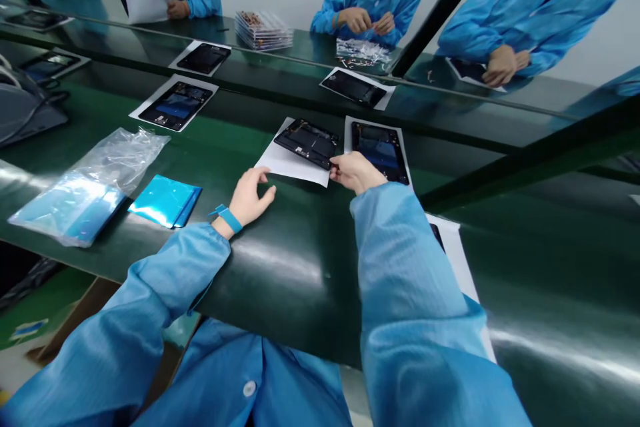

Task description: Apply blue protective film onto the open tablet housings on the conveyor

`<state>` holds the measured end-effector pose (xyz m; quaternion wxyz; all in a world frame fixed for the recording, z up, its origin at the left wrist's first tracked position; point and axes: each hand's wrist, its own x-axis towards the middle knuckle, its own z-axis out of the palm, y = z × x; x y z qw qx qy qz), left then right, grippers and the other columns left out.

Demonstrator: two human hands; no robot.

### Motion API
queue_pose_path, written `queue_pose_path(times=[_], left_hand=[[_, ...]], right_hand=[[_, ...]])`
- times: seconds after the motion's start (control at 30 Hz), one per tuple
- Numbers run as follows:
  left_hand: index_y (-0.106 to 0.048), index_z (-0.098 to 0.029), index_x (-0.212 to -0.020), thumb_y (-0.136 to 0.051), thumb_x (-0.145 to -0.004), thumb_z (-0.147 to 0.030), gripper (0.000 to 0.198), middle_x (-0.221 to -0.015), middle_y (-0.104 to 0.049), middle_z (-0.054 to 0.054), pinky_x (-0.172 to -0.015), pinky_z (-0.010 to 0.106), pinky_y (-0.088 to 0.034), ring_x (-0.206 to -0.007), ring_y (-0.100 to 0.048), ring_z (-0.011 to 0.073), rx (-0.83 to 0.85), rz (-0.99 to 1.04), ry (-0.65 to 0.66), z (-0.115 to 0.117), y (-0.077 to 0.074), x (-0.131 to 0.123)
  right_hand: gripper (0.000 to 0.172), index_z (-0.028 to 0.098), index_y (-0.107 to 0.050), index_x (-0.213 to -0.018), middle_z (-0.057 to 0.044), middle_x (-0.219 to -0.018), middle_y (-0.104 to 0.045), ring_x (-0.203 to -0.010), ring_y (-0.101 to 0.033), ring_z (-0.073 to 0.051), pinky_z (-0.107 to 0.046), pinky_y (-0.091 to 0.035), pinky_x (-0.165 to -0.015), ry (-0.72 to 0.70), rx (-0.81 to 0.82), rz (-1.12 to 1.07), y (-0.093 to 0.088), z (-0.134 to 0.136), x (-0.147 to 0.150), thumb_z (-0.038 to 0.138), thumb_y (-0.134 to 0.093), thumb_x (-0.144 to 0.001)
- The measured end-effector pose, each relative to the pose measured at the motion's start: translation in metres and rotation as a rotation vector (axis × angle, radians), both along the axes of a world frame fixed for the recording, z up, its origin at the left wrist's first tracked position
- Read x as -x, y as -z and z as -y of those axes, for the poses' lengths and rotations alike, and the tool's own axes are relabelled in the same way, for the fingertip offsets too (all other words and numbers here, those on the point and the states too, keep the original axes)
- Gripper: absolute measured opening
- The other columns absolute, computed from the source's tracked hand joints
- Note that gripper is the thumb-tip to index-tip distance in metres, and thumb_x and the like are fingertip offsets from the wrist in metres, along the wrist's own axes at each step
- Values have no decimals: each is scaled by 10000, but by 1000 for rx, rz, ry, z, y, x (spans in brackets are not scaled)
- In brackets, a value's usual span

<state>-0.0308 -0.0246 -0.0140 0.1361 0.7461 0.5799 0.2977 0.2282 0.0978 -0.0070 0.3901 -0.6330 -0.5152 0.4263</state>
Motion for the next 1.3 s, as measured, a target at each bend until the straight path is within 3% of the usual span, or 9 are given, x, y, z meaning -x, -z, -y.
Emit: queue_pose_path(times=[0.1,0.2,0.3,0.4,0.6,0.7,0.83,1.13,1.3], left_hand=[[-569,-158,-1280,-511,-982,-270,323,-1136,-655,138,-1002,419,-470,-1101,-607,281,-80,-52,-115,14,-29,29],[-621,-174,-1132,-554,-957,-350,257,-1097,-674,153,-952,455,-490,-1068,-639,329,-53,-344,-245,34,-51,77],[-611,-143,-1097,-671,-871,-530,452,-1075,-682,194,-910,461,-511,-1055,-665,383,129,-536,-368,52,-54,130],[-609,-182,-976,-755,-769,-568,461,-955,-702,137,-866,409,-515,-963,-687,342,344,-459,-354,58,-46,171],[-612,-231,-754,-767,-740,-496,307,-747,-671,19,-736,321,-475,-734,-642,209,460,-275,-282,53,-45,196],[-641,-226,-726,-765,-740,-473,277,-744,-670,18,-732,315,-467,-735,-624,194,466,-222,-248,53,-48,198],[-653,-224,-755,-864,-638,-484,354,-761,-682,18,-733,331,-483,-734,-628,196,495,-153,-227,55,-47,199],[-683,-197,-770,-751,-749,-450,263,-673,-643,1,-640,277,-482,-629,-580,136,598,19,-133,52,-55,209],[-645,-187,-784,-690,-808,-484,301,-626,-574,-20,-602,259,-424,-596,-526,124,426,40,-151,70,-79,192]], right_hand=[[289,140,-674,-979,-40,-829,-658,-692,-624,-142,-299,-569,-612,-29,115,2,-2,51,-5,428,-675,-979],[378,200,-578,-689,-3,-561,-499,-510,-495,-135,-280,-450,-457,-99,141,-1,0,118,-15,486,-708,-900],[433,220,-549,-638,1,-536,-499,-470,-488,-132,-285,-421,-453,-171,149,33,3,180,-27,582,-693,-827],[422,225,-590,-674,12,-512,-520,-440,-509,-151,-300,-415,-459,-210,168,116,7,218,-33,627,-668,-774],[323,200,-712,-906,-20,-654,-674,-537,-602,-195,-357,-481,-626,-145,94,318,7,240,-37,492,-671,-775],[358,191,-718,-1038,-17,-702,-681,-616,-635,-198,-363,-490,-720,-93,-41,434,3,250,-38,472,-646,-829],[343,197,-727,-1064,-5,-698,-656,-565,-600,-169,-343,-483,-672,-99,-121,461,2,269,-33,467,-622,-881],[247,216,-757,-1037,-40,-792,-716,-649,-638,-179,-339,-532,-700,-383,-230,389,-9,298,14,370,-601,-924],[227,193,-737,-1104,-55,-883,-726,-748,-672,-176,-344,-562,-789,-535,-287,224,-20,302,58,304,-602,-960]])
